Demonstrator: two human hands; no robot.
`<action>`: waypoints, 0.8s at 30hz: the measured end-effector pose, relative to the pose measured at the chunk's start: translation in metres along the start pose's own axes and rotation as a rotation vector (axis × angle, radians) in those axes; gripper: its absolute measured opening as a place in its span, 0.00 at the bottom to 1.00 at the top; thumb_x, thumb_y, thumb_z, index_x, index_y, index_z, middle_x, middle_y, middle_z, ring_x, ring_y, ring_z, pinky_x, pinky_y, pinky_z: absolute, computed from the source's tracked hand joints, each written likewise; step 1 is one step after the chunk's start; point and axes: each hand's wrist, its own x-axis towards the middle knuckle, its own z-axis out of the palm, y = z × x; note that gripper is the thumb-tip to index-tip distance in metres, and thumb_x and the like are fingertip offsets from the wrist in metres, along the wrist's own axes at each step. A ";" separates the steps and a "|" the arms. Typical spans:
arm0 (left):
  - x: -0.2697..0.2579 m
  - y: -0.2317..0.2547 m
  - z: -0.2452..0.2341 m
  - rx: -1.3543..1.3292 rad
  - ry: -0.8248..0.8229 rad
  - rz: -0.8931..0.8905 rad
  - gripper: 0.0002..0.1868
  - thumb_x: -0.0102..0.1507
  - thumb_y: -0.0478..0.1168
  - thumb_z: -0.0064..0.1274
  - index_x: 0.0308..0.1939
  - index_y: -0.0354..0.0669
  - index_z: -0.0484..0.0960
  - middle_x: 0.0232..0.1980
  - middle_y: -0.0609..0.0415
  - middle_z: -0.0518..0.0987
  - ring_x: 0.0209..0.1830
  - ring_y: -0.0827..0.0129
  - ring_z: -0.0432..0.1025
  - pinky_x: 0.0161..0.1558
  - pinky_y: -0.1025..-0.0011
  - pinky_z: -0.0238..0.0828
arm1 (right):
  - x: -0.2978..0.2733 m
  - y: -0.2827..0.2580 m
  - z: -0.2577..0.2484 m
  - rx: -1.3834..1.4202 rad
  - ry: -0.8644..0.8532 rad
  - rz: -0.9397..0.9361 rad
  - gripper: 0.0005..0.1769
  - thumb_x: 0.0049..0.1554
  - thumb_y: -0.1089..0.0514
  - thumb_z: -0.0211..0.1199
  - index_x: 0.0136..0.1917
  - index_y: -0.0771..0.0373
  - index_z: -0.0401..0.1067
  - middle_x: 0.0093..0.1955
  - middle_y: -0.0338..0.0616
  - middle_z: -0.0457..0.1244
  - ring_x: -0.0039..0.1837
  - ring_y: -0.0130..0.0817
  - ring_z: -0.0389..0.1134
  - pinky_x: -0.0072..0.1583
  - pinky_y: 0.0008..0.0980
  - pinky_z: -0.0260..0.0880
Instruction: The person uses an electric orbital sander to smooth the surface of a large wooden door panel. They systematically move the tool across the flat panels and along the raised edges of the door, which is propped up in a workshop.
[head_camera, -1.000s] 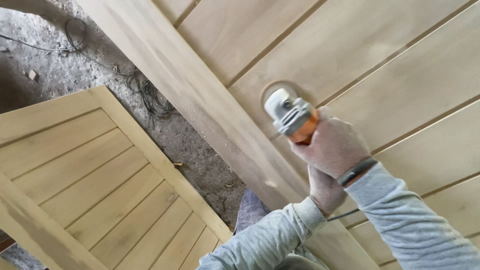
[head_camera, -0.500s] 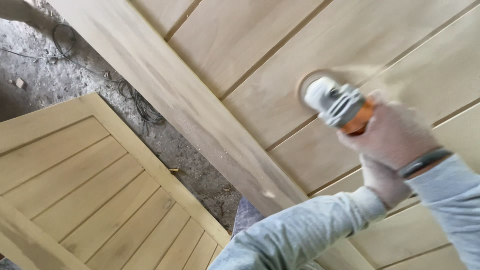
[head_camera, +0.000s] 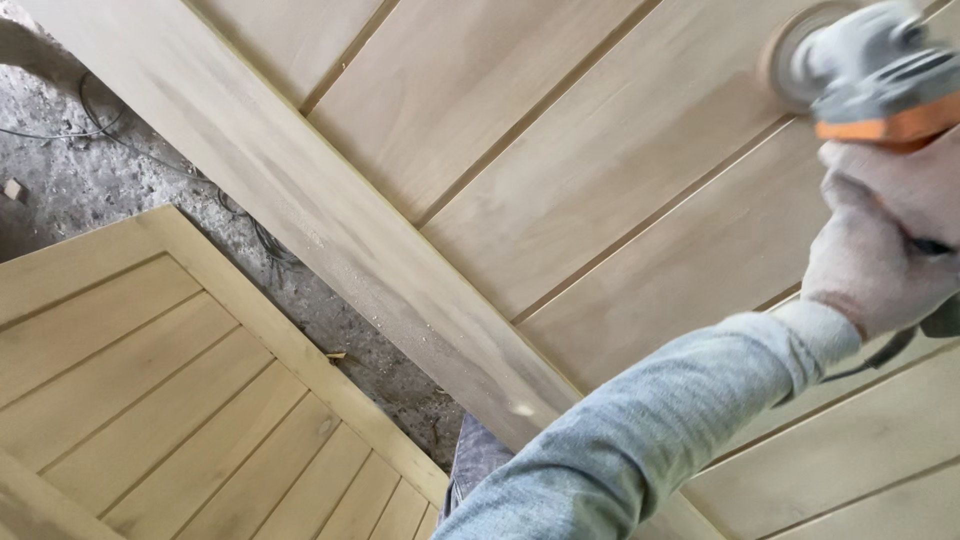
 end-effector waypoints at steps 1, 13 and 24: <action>0.010 0.000 -0.001 0.008 0.001 0.029 0.52 0.58 0.55 0.62 0.67 0.18 0.51 0.42 0.28 0.83 0.44 0.39 0.81 0.52 0.53 0.79 | 0.010 0.006 0.001 0.039 0.013 0.008 0.28 0.52 0.48 0.75 0.60 0.67 0.75 0.49 0.54 0.70 0.49 0.47 0.73 0.51 0.44 0.75; -0.081 0.010 -0.132 -0.141 0.162 0.175 0.24 0.64 0.47 0.59 0.55 0.30 0.75 0.45 0.43 0.84 0.44 0.56 0.82 0.49 0.64 0.81 | -0.016 -0.130 0.047 -0.069 -0.109 0.116 0.31 0.52 0.44 0.76 0.59 0.68 0.73 0.46 0.56 0.70 0.47 0.52 0.74 0.47 0.48 0.75; -0.177 -0.120 -0.108 -0.138 0.157 0.116 0.23 0.72 0.49 0.45 0.68 0.45 0.65 0.68 0.48 0.70 0.70 0.58 0.63 0.70 0.54 0.60 | -0.081 -0.224 0.091 -0.302 -0.565 0.029 0.33 0.45 0.40 0.74 0.50 0.64 0.65 0.37 0.54 0.70 0.42 0.52 0.75 0.46 0.48 0.77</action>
